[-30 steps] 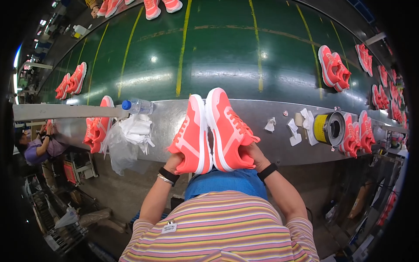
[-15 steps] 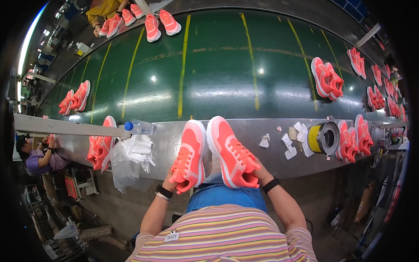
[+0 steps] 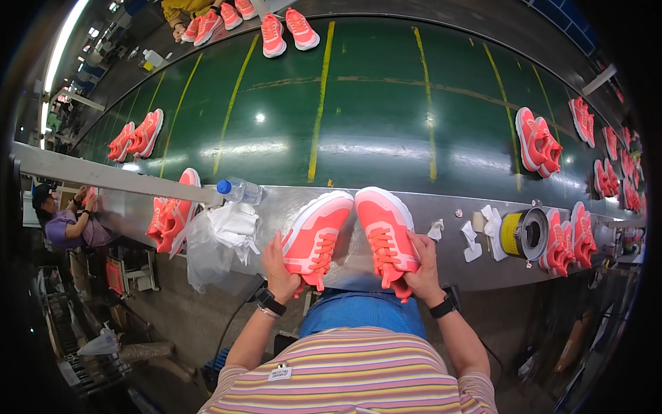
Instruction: Inspecting and cleaning shoes on a conveyor belt in a shoe factory.
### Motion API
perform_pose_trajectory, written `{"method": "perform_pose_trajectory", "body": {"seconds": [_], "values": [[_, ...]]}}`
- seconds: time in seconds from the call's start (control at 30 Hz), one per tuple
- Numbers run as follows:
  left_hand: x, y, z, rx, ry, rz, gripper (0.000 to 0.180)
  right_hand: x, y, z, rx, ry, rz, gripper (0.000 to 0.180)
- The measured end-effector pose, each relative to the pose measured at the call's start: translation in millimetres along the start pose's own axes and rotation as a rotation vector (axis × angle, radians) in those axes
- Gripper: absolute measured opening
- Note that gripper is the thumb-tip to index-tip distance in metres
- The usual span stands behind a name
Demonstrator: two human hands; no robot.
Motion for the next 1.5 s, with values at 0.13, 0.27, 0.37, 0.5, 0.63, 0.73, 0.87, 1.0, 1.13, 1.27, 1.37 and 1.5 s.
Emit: {"method": "perform_pose_trajectory", "body": {"seconds": [0.13,0.27,0.37,0.5,0.63,0.73,0.87,1.0,1.13,1.27,1.37,1.5], "values": [[-2.0,2.5,6.2,0.053,0.058,0.038,0.079,-1.6,-4.4,-5.6,-0.126,-0.005,0.062,0.070],[-6.7,1.0,7.3,0.160,0.080,0.032,0.080,-1.4,-13.6,-6.2,-0.235,-0.020,0.078,0.078],[-8.3,-2.8,9.5,0.226,0.094,0.032,0.081,0.3,-19.3,-12.7,-0.294,-0.015,0.096,0.081],[-7.7,-23.5,16.2,0.249,0.128,-0.049,0.082,4.6,-35.0,-11.3,-0.437,-0.033,0.090,0.085],[-11.2,-63.0,-2.8,0.053,0.153,-0.226,0.078,11.6,-39.6,2.8,-0.384,-0.010,0.024,0.089],[-9.1,-80.9,-46.7,-0.180,0.263,-0.307,0.063,17.9,-24.7,50.3,-0.061,-0.268,-0.053,0.076],[-9.5,-108.5,-66.9,-0.369,0.265,-0.441,0.054,17.6,-54.9,98.5,0.358,-0.509,-0.290,0.058],[0.2,-97.0,-49.8,-0.511,0.275,-0.474,0.053,18.3,-67.8,85.9,0.572,-0.592,-0.379,0.055],[-3.4,-97.6,-55.6,-0.848,0.676,-0.572,0.062,13.5,-63.2,77.4,0.978,-0.753,-0.265,0.050],[-4.2,-103.3,-63.2,-1.026,0.859,-0.537,0.069,20.6,-64.4,69.2,1.076,-0.826,-0.202,0.054],[2.1,-101.6,-61.3,-1.133,0.931,-0.489,0.066,27.7,-63.1,59.4,1.103,-0.843,-0.166,0.053],[13.4,-96.1,-55.0,-1.221,0.928,-0.445,0.063,37.7,-58.3,50.4,1.187,-0.821,-0.072,0.049]]}}
Point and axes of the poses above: each hand's wrist, its own x-axis towards the middle knuckle, its own y-axis out of the back of the hand, z = x × y, the point moved 10 cm from there along x, towards the middle knuckle, and after that the axes turned 2 degrees about x, right-handed, at the moved point
